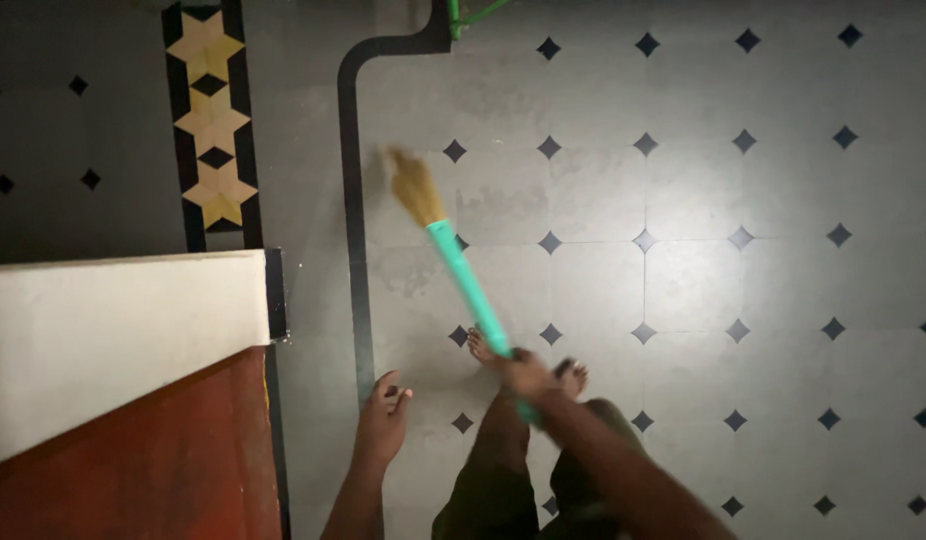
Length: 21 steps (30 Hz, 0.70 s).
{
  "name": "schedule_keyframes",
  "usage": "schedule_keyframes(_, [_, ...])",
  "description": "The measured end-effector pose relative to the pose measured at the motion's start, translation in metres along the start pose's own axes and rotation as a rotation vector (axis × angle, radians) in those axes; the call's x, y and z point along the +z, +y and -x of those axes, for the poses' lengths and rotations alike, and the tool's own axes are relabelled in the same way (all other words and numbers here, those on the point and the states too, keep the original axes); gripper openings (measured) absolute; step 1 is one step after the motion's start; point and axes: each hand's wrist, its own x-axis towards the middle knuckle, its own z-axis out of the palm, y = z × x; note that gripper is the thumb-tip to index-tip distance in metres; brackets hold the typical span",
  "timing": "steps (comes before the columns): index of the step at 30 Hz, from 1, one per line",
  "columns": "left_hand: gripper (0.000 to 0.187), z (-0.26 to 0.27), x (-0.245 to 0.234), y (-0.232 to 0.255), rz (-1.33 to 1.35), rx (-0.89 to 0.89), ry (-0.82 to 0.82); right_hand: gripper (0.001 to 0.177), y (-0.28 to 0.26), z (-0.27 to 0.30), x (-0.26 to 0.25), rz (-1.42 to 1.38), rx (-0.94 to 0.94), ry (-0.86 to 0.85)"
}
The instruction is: The person sweeps the floor using a broom, moving from a tiled hallway into a room with a painted floor and bags of grain.
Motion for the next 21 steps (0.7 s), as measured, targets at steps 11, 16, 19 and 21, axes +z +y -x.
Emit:
schedule_keyframes(11, [0.062, -0.02, 0.037, 0.009, -0.132, 0.009, -0.123, 0.031, 0.294, 0.034, -0.148, -0.661, 0.474, 0.412])
schedule_keyframes(16, [0.06, -0.005, 0.071, 0.029, -0.22, 0.177, -0.196, 0.029, 0.363, 0.025, -0.059, -0.897, 0.534, 0.301])
schedule_keyframes(19, [0.06, 0.011, 0.088, 0.035, -0.223, 0.257, -0.217, 0.03, 0.308, 0.011, 0.035, -0.119, 0.169, 0.143])
schedule_keyframes(21, [0.06, 0.024, 0.091, 0.044, -0.282, 0.258, -0.205, 0.031, 0.245, -0.002, 0.087, 0.056, -0.022, 0.05])
